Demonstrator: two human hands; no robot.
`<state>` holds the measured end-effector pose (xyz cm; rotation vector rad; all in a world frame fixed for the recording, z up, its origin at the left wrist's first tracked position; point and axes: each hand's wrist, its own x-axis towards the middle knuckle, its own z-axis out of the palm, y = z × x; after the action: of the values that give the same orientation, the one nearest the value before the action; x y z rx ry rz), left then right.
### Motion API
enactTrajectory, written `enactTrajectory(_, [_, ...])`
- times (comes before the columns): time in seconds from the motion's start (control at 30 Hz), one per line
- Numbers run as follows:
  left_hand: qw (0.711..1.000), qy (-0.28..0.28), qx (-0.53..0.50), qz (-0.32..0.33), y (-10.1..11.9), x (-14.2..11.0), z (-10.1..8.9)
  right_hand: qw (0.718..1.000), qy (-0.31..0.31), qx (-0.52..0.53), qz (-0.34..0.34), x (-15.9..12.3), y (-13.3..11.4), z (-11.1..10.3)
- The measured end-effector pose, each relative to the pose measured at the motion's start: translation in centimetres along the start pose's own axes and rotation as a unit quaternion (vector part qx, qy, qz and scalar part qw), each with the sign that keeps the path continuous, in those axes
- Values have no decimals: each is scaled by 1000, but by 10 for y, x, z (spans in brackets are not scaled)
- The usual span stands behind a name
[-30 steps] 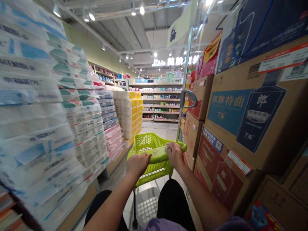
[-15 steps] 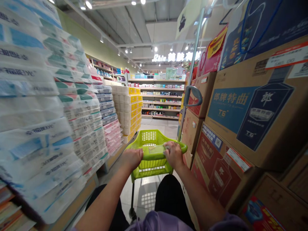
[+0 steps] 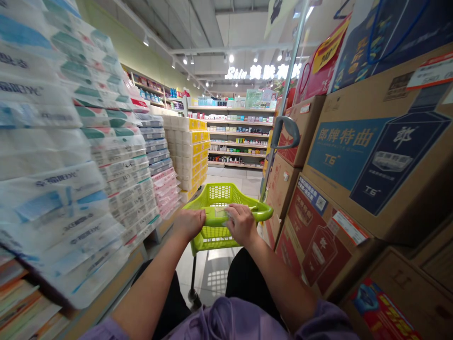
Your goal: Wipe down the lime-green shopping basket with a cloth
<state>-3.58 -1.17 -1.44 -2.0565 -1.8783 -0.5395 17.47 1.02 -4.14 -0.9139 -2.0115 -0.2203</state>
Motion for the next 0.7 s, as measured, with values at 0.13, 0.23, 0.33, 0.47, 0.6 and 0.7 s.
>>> enactTrajectory(0.13, [1000, -2, 9, -18, -4, -4, 0, 996, 53, -38, 63, -17, 39, -17])
enactTrajectory(0.23, [999, -1, 17, -27, -3, -5, -1, 991, 72, -61, 97, -20, 47, -18])
enactTrajectory(0.33, [999, -4, 13, -30, 0, -4, -2, 985, 78, -69, 135, -13, 31, -7])
enactTrajectory(0.47, [1000, -10, 20, -18, 1, -2, 0, 988, 69, -66, 123, 0, -6, 11])
enactTrajectory(0.6, [999, 4, 47, -5, -1, -1, 2, 998, 11, -32, 55, 5, -40, 22])
enactTrajectory(0.7, [998, 12, 63, 6, -2, -1, 3, 999, -16, -33, 17, 8, -52, 27])
